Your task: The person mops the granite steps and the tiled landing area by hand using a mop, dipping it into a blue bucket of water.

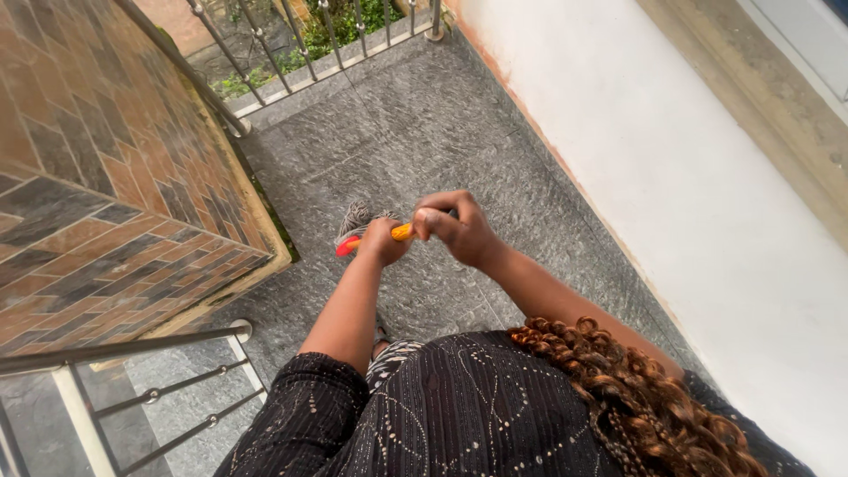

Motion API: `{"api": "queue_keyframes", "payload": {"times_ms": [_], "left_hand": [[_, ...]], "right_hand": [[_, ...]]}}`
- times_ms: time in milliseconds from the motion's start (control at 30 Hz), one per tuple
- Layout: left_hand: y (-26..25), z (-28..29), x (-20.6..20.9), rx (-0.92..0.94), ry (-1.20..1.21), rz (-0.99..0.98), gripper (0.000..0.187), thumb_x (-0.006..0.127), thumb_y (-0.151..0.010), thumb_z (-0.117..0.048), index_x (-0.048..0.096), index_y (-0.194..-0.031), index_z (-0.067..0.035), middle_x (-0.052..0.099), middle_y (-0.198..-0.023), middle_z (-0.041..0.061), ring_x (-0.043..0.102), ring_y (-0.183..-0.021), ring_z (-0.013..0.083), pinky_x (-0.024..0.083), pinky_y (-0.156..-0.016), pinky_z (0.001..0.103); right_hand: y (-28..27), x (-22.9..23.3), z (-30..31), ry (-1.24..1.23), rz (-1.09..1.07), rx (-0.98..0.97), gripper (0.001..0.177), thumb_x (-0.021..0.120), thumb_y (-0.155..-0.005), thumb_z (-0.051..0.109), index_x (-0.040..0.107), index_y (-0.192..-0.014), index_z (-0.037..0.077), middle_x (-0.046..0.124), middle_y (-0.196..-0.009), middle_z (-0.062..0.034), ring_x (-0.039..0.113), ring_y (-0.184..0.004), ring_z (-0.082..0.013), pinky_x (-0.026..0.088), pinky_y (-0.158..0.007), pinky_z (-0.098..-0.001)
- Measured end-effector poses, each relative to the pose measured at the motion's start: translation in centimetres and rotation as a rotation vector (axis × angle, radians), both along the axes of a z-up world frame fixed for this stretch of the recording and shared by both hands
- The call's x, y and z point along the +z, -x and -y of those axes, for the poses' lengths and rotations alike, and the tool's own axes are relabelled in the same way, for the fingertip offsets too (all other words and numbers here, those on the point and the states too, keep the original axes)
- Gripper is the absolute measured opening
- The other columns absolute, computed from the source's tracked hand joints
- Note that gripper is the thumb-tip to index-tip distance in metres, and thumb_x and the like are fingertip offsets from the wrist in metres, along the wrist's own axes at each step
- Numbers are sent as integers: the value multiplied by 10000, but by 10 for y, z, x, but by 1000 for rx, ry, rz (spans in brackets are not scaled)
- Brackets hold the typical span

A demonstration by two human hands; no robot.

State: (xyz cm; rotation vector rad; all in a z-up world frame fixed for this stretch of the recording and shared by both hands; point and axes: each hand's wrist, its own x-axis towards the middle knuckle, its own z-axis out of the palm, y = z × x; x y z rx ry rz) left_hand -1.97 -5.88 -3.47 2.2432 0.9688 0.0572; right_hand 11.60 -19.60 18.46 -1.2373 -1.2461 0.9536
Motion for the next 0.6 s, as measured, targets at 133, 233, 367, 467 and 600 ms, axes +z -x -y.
{"api": "queue_keyframes", "payload": {"times_ms": [133,233,367,467,600], "left_hand": [[-5,11,1,41,37,47,227,700,-775,-295,801,-936,-170,747,-957,162,704,-932,389,567,-842,486],[-2,19,-2,19,-29,-57,259,726,-821,-361,798,-952,-149,745,-1010,168,693,-974,398,555,-885,493],[16,33,-5,88,65,-148,295,723,-821,-393,798,-1005,-173,749,-1048,180,705,-1014,388,560,-924,476],[16,43,-11,117,77,-200,308,728,-819,-394,795,-1023,-173,744,-1078,178,700,-1038,387,552,-936,482],[12,61,-34,171,133,-203,330,726,-816,-400,781,-1062,-187,744,-1078,173,689,-1044,391,548,-930,489]], "right_hand": [[-17,-4,-6,-34,-97,-12,391,500,-967,247,616,-672,19,634,-680,-60,677,-722,-177,618,-792,-355],[-21,-7,0,18,-198,-30,360,506,-963,207,606,-685,2,623,-679,-73,696,-771,-211,588,-810,-383],[-17,-17,7,40,-259,1,358,519,-952,199,593,-666,-3,608,-672,-85,663,-735,-229,607,-835,-419],[-26,-30,13,43,-275,11,356,511,-942,198,580,-652,3,609,-667,-89,678,-749,-240,596,-833,-429],[-44,-51,28,53,-282,10,358,472,-931,203,563,-637,21,612,-655,-84,699,-761,-249,581,-830,-430]]}}
